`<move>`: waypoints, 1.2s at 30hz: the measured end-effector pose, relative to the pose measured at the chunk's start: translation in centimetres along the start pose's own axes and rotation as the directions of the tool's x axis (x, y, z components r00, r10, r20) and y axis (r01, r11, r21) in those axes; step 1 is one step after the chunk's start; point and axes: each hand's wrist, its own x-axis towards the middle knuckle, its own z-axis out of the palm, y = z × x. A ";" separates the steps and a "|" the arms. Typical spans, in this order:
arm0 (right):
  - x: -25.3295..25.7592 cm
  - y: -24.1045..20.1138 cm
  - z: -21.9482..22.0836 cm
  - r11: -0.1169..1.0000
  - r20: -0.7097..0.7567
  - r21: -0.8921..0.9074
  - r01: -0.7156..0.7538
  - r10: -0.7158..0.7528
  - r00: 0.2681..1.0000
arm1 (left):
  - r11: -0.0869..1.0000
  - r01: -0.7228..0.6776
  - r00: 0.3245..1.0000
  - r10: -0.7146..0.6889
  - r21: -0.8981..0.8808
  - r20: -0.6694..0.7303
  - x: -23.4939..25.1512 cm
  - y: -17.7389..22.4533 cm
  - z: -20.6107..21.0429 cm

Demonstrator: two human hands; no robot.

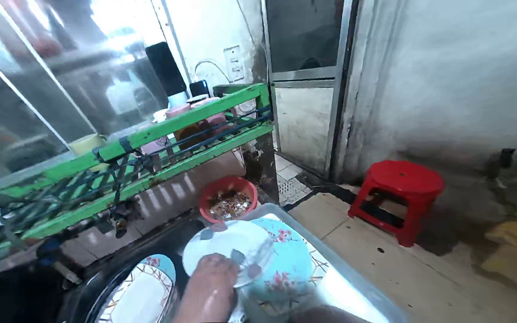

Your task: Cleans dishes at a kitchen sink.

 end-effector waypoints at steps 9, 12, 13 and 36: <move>-5.2 4.9 -5.7 0.668 -0.375 0.719 0.195 0.135 0.917 | 0.970 -0.087 0.887 0.180 -0.228 0.426 5.2 6.4 6.5; -2.7 5.6 -7.1 0.725 -0.396 0.685 0.076 0.282 0.874 | 0.949 0.053 0.912 0.080 -0.311 0.402 6.4 5.4 7.4; -1.4 5.6 -7.4 0.770 -0.380 0.639 -0.001 0.316 0.869 | 0.949 0.127 0.919 -0.003 -0.288 0.395 6.9 4.4 7.7; 5.8 6.0 -7.2 0.866 -0.176 0.432 -0.251 0.355 0.918 | 0.543 0.747 0.657 -0.690 -0.383 0.304 10.0 -1.4 6.4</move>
